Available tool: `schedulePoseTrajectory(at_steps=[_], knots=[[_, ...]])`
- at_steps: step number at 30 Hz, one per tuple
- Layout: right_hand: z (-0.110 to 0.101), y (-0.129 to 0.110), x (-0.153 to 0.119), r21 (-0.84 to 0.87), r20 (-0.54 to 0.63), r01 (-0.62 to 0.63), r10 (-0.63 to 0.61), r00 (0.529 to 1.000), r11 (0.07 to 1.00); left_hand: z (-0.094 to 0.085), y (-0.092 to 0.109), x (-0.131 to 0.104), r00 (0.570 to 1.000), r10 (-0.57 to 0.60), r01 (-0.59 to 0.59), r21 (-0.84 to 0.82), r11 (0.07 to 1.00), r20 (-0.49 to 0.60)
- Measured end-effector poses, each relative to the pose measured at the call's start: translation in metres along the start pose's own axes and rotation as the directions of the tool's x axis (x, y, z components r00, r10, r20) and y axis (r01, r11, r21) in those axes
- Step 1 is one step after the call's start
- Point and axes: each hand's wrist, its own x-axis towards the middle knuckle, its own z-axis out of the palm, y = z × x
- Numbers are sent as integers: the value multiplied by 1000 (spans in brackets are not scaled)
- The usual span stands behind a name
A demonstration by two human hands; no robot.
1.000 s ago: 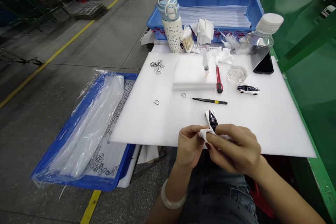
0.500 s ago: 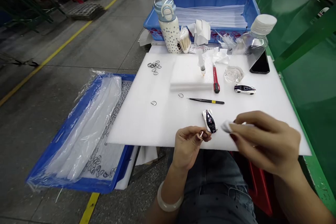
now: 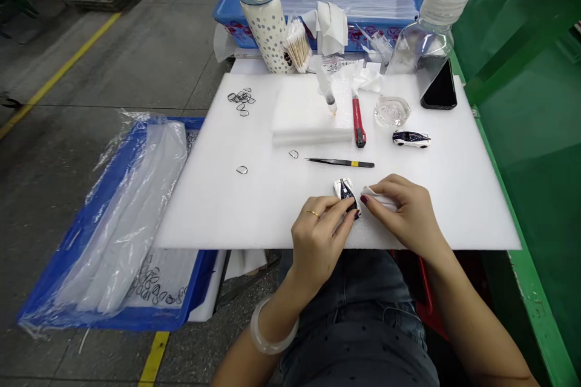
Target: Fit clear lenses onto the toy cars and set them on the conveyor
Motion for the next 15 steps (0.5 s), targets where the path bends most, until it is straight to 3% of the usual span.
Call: schedulePoseTrajectory(at_steps=[6, 10, 15], knots=[[2, 4, 5, -62, 126, -55, 63, 990, 997, -4, -3, 0, 990, -123, 126, -49, 991, 67], [2, 2, 6, -76, 134, -74, 84, 987, 994, -9, -5, 4, 962, -237, 255, -131, 958, 138], [5, 2, 8, -101, 112, -83, 94, 989, 991, -10, -6, 6, 938, -286, 319, -165, 933, 197]])
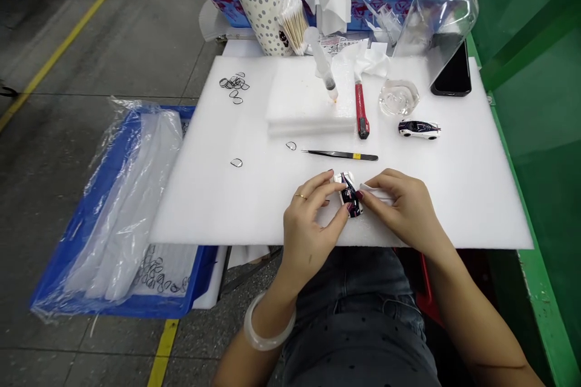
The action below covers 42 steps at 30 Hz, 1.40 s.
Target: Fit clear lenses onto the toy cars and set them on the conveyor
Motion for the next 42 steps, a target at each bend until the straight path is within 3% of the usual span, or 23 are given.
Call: schedulePoseTrajectory(at_steps=[14, 21, 31, 37, 42], knots=[[5, 2, -8, -117, -66, 116, -124, 990, 986, 1, 0, 3, 999, -24, 24, 13, 1000, 23], [-1, -2, 1, -66, 35, 20, -18, 999, 998, -3, -1, 4, 998, -46, 46, -8, 999, 47], [10, 4, -9, -228, -89, 131, -155, 984, 965, -2, 3, 6, 997, -52, 51, 21, 998, 48], [6, 4, -8, -37, -135, 129, -133, 982, 991, -9, 2, 19, 981, -60, 60, 2, 998, 183], [6, 5, -8, 23, -204, 115, -108, 973, 993, -9, -4, 23, 984, -10, 2, 43, 999, 180]])
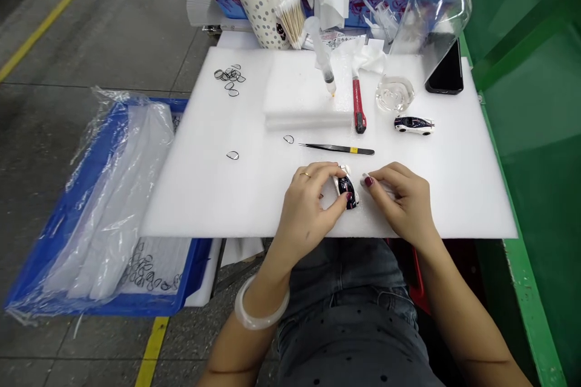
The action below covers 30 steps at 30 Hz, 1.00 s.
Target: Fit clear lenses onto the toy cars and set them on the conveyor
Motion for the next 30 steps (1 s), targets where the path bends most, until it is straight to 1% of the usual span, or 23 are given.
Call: schedulePoseTrajectory(at_steps=[2, 4, 6, 8, 9, 10, 12, 13, 14, 15, 16, 17, 20, 22, 24, 26, 28, 30], knots=[[-2, -2, -4, -10, 15, 9, -9, 1000, 1000, -6, -5, 2, 998, 23, -20, -64, 998, 57], [-8, -5, -9, 3, 81, 14, -14, 997, 1000, -15, -11, 6, 984, 80, -64, -105, 992, 160], [-20, -9, -12, 46, 209, 15, -25, 978, 999, -22, -15, 11, 947, 175, -164, -66, 984, 268], [-36, -11, -11, 69, 312, 18, -39, 949, 997, -23, -18, 15, 900, 263, -284, 9, 959, 347], [-44, -10, -9, 48, 319, 22, -36, 947, 999, -22, -18, 16, 885, 291, -326, 36, 945, 364], [-51, -8, -6, -8, 291, 35, -31, 956, 999, -19, -19, 16, 880, 308, -348, 49, 936, 361], [-61, -4, -1, -236, 173, 73, -32, 984, 969, -13, -21, 14, 903, 319, -349, 58, 936, 289], [-63, -2, 1, -375, 112, 88, -49, 993, 923, -10, -22, 12, 917, 320, -342, 56, 938, 236], [-62, -2, 1, -493, 61, 99, -79, 995, 865, -8, -23, 10, 928, 322, -337, 53, 940, 188], [-59, -3, 0, -572, 27, 113, -119, 993, 813, -7, -24, 9, 932, 326, -338, 52, 940, 155], [-54, -5, -3, -611, 14, 133, -158, 987, 781, -6, -25, 7, 933, 332, -342, 51, 938, 139], [-46, -9, -7, -614, 19, 166, -195, 981, 772, -6, -25, 6, 932, 337, -346, 52, 937, 133], [-21, -20, -22, -548, 127, 300, -277, 953, 781, -7, -25, 5, 932, 339, -349, 61, 935, 130], [-8, -25, -30, -542, 174, 338, -290, 941, 770, -8, -24, 5, 933, 337, -347, 68, 935, 126], [-4, -25, -33, -564, 180, 334, -282, 942, 755, -8, -24, 5, 935, 331, -342, 76, 937, 126], [-5, -24, -32, -573, 195, 322, -256, 947, 754, -9, -23, 6, 938, 323, -334, 71, 940, 126], [-5, -24, -27, -546, 207, 302, -223, 952, 782, -10, -23, 6, 940, 313, -320, 34, 947, 133], [-1, -27, -21, -490, 201, 284, -210, 957, 824, -12, -23, 6, 944, 298, -297, -29, 955, 140]])
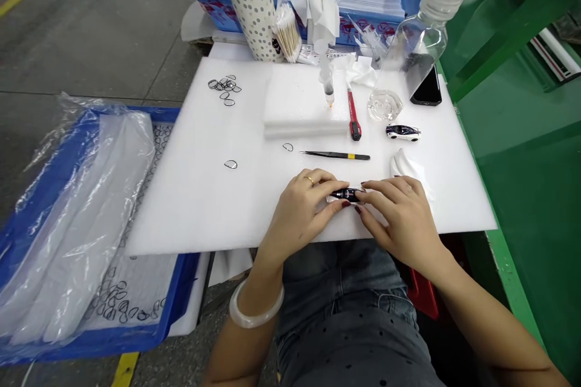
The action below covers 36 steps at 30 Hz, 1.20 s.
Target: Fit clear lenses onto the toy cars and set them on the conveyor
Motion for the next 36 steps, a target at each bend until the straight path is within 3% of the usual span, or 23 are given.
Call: schedulePoseTrajectory(at_steps=[4, 6, 8, 9, 11, 13, 15, 16, 18, 20, 22, 24, 25, 27, 31, 34, 36], knots=[[4, -8, 19, 125, 49, 22, -28, 998, 992, -3, -1, -3, 995, -72, 68, -63, 996, -65], [-4, 6, 17, 171, 39, -22, 16, 999, 985, -3, -1, -5, 990, -99, 96, -35, 995, -98], [-20, 42, -1, 191, -52, -166, 179, 982, 967, -2, -1, -7, 989, -104, 106, 5, 994, -106], [-29, 68, -18, 178, -128, -285, 309, 942, 942, -1, 0, -7, 989, -102, 105, 26, 994, -106], [-48, 126, -64, 52, -294, -525, 516, 805, 849, 0, 0, -8, 990, -90, 97, 58, 994, -112], [-64, 178, -112, -104, -352, -702, 634, 689, 705, 1, 1, -9, 989, -78, 88, 79, 993, -124], [-76, 208, -146, -199, -377, -722, 628, 680, 662, 2, 1, -8, 989, -64, 77, 93, 993, -136], [-80, 212, -152, -217, -425, -720, 600, 678, 660, 3, 0, -8, 989, -57, 70, 97, 993, -140], [-84, 200, -139, -202, -507, -706, 544, 669, 679, 3, 0, -8, 989, -43, 58, 102, 993, -139], [-80, 174, -98, -134, -521, -672, 525, 673, 728, 2, 0, -8, 990, -46, 59, 101, 993, -132], [-68, 149, -42, 10, -432, -518, 471, 769, 855, 2, 0, -8, 991, -62, 74, 95, 993, -123], [-51, 136, 10, 66, -135, -300, 307, 942, 952, 1, 0, -9, 991, -72, 83, 87, 993, -115], [-42, 133, 31, 67, -76, -260, 265, 961, 963, 1, 0, -8, 991, -74, 84, 84, 993, -115], [-27, 132, 58, 17, 18, -234, 234, 972, 972, 2, 0, -8, 991, -74, 84, 77, 994, -115], [-17, 109, 66, -79, -36, -198, 196, 980, 977, 3, 1, -6, 987, -108, 115, 57, 992, -115], [-14, 67, 57, 93, -18, 93, -91, 996, 991, 4, 1, -10, 986, -121, 127, 45, 991, -116], [-10, 42, 58, 241, 111, 309, -342, 933, 920, 5, 2, -19, 986, -121, 129, 71, 989, -112]])
